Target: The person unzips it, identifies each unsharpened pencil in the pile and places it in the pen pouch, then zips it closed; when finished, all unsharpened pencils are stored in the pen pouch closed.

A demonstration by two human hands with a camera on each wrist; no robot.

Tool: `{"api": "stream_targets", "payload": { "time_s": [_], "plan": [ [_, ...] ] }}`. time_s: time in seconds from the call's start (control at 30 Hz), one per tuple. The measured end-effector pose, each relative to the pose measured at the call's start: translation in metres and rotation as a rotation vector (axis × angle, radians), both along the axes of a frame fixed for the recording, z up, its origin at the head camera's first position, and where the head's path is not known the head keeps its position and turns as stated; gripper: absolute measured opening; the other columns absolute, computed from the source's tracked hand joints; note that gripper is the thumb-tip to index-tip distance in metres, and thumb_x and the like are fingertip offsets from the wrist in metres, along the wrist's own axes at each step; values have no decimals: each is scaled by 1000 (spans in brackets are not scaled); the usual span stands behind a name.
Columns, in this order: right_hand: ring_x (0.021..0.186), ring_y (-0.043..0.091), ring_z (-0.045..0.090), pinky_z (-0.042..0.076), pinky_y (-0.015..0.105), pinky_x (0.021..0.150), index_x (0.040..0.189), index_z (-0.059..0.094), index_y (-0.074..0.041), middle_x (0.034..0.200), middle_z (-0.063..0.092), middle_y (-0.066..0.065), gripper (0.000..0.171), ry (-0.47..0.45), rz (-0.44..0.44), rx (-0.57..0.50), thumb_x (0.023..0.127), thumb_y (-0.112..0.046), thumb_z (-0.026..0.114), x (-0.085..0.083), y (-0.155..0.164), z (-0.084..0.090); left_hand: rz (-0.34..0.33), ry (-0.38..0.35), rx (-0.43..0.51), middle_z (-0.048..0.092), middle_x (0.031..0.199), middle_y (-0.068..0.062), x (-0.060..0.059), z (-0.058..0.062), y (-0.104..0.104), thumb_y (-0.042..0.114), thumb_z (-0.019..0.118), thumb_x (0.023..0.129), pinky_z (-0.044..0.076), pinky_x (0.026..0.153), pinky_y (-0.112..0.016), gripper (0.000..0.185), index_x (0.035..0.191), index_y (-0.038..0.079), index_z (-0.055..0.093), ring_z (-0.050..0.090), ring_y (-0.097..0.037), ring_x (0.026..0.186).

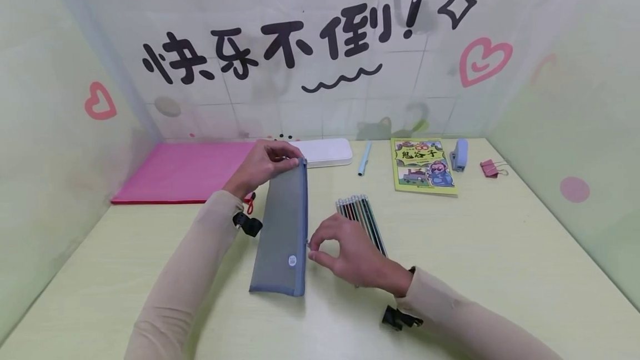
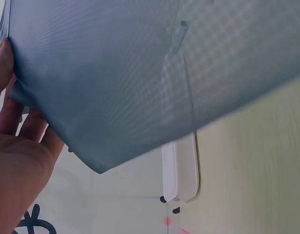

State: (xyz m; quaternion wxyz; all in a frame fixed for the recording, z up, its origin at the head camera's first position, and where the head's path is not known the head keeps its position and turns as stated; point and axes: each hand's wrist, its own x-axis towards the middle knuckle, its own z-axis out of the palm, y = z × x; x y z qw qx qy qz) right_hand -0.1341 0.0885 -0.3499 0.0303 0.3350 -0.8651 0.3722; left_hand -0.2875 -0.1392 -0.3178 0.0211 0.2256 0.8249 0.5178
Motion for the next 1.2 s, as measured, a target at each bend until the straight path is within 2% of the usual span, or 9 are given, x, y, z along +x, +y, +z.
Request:
{"api": "stream_targets", "payload": {
  "time_s": [0.2, 0.43, 0.53, 0.63, 0.83, 0.9, 1.03, 1.1, 1.2],
  "plan": [
    [102, 9, 59, 51, 31, 92, 83, 75, -19, 92, 73, -9, 6, -43, 83, 78, 89, -15, 74, 22, -1, 6, 67, -40, 55, 68, 117, -7, -3, 1, -7, 17, 71, 93, 48, 87, -33, 22, 113, 11, 73, 60, -23, 97],
    [101, 5, 57, 50, 27, 93, 82, 72, -20, 91, 71, -12, 8, -38, 142, 91, 89, -18, 73, 37, -1, 6, 81, -52, 119, 70, 111, -1, -4, 1, -12, 16, 71, 93, 47, 85, -31, 23, 115, 9, 72, 58, -20, 94],
    [100, 4, 60, 51, 28, 92, 85, 74, -19, 93, 73, -10, 9, -70, 186, 14, 93, -20, 70, 33, -1, 4, 55, -51, 134, 69, 107, 1, -3, 0, -13, 15, 71, 93, 47, 80, -29, 21, 113, 9, 72, 58, -18, 90],
    [99, 6, 67, 55, 29, 91, 88, 73, -14, 95, 76, -4, 14, -125, 181, -89, 98, -21, 64, 24, -3, 2, 13, -44, 113, 65, 106, 0, -1, 0, -12, 15, 70, 93, 47, 77, -28, 18, 110, 11, 72, 57, -18, 88],
    [99, 17, 71, 59, 31, 87, 98, 63, -10, 100, 73, 5, 7, -181, 53, -230, 100, -16, 59, 4, -11, 2, -32, -36, 95, 62, 107, -2, 1, 1, -10, 18, 68, 95, 47, 79, -30, 17, 110, 13, 72, 57, -19, 88],
    [98, 20, 71, 60, 31, 84, 101, 62, -10, 101, 72, 6, 4, -170, 18, -245, 98, -12, 60, -3, -14, 1, -40, -38, 97, 64, 106, -1, 3, 0, -8, 17, 68, 95, 47, 79, -30, 17, 111, 12, 72, 58, -19, 87],
    [93, 21, 73, 61, 32, 80, 105, 63, -7, 101, 74, 10, 10, -146, -27, -257, 95, -6, 62, -14, -18, -1, -68, -54, 91, 67, 108, -4, 8, -3, -3, 18, 67, 96, 48, 81, -33, 19, 113, 11, 70, 60, -22, 89],
    [91, 21, 73, 61, 33, 79, 107, 64, -6, 101, 75, 11, 13, -133, -43, -258, 94, -4, 63, -18, -18, -1, -83, -9, 54, 68, 114, -5, 12, -4, 2, 19, 66, 97, 51, 89, -37, 21, 116, 12, 69, 62, -22, 99],
    [90, 21, 74, 61, 32, 78, 109, 65, -5, 101, 75, 12, 16, -122, -71, -262, 93, -4, 65, -21, -15, -2, -85, 184, -72, 62, 123, -6, 25, -3, 9, 19, 66, 97, 45, 102, -45, 26, 122, 19, 69, 55, -23, 116]
  ]
}}
